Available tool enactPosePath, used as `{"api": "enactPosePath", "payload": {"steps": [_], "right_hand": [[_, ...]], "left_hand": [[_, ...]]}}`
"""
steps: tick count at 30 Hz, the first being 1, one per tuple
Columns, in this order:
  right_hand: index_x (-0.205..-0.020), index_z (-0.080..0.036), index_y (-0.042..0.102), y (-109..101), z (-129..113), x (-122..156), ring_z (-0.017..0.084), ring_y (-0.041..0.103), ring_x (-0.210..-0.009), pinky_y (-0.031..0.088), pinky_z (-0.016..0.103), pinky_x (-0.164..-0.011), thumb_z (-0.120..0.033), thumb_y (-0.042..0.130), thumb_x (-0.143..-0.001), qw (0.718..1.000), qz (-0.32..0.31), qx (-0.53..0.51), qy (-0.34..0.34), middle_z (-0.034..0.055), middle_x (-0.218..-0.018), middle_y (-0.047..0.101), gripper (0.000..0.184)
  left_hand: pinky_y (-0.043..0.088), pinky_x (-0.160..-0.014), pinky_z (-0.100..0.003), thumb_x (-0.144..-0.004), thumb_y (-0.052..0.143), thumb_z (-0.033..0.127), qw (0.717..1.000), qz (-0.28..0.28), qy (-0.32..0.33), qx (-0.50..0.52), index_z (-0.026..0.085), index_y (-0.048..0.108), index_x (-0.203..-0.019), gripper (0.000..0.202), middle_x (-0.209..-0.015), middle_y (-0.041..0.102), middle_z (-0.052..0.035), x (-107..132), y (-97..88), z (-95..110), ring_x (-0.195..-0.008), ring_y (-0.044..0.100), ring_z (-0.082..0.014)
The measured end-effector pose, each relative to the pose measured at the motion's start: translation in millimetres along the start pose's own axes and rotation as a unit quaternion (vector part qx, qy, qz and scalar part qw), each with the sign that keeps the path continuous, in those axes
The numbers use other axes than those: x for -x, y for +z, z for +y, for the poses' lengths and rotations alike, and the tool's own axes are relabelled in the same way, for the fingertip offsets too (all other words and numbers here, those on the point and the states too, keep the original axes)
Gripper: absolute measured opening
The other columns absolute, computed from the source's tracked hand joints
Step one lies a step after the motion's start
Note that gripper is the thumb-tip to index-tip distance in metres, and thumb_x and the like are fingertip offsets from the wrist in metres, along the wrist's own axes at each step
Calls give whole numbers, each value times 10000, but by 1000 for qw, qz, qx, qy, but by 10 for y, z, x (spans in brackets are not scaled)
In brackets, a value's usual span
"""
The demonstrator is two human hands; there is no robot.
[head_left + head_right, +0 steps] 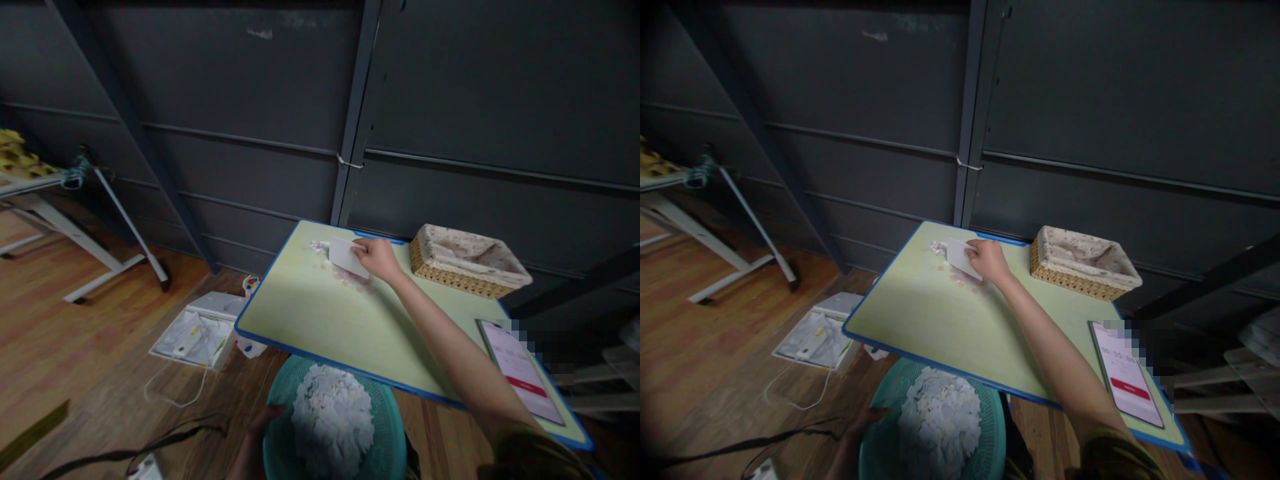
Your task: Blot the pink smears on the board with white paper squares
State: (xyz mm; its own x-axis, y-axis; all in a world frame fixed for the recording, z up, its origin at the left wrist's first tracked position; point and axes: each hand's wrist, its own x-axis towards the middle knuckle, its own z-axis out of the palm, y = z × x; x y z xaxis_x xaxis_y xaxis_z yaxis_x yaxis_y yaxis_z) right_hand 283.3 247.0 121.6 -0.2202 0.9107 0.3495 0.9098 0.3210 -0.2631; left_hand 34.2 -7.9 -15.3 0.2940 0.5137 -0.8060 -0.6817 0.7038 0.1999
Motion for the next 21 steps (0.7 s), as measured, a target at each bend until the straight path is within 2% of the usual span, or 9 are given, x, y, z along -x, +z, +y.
{"api": "enactPosePath", "payload": {"steps": [6,10,12,15,17,21], "right_hand": [[-967,-169,742,-74,-103,184,204,685,-750,432,255,-684,-244,478,-874,999,-18,-8,-27,82,-875,753,290],[-1005,-201,734,-126,-175,430,217,699,-811,454,259,-707,-248,479,-873,999,-16,-19,-26,75,-939,751,291],[-1005,-217,734,-154,-216,586,218,704,-816,470,259,-707,-257,484,-873,999,-15,-30,-28,70,-983,744,286],[-974,-222,741,-208,-275,862,211,711,-748,493,258,-672,-278,491,-878,998,-21,-54,-36,63,-942,751,274],[-984,-231,739,-246,-303,1072,200,714,-732,511,254,-659,-284,488,-888,995,-20,-84,-47,47,-935,753,274],[-1035,-255,724,-311,-324,1501,186,720,-754,552,253,-650,-293,493,-906,987,-5,-146,-63,21,-965,747,268]], "left_hand": [[504,-835,-495,-626,713,304,999,8,25,-29,160,723,-863,277,-767,768,-104,18,3,-7,-975,671,-362],[503,-828,-430,-631,712,250,999,8,35,-16,158,700,-698,114,-636,740,-67,45,30,5,-866,699,-317],[507,-778,-390,-633,712,238,998,15,51,-27,160,682,-639,83,-563,713,-33,64,42,22,-702,700,-267],[491,-631,-320,-646,704,223,996,37,75,-44,155,679,-621,77,-504,681,2,104,66,55,-490,622,-181],[469,-562,-283,-655,703,217,994,44,88,-37,152,673,-600,90,-502,681,3,136,87,76,-469,605,-160],[471,-546,-245,-655,716,189,994,39,104,-9,144,672,-578,99,-529,697,-2,206,129,106,-499,622,-144]]}}
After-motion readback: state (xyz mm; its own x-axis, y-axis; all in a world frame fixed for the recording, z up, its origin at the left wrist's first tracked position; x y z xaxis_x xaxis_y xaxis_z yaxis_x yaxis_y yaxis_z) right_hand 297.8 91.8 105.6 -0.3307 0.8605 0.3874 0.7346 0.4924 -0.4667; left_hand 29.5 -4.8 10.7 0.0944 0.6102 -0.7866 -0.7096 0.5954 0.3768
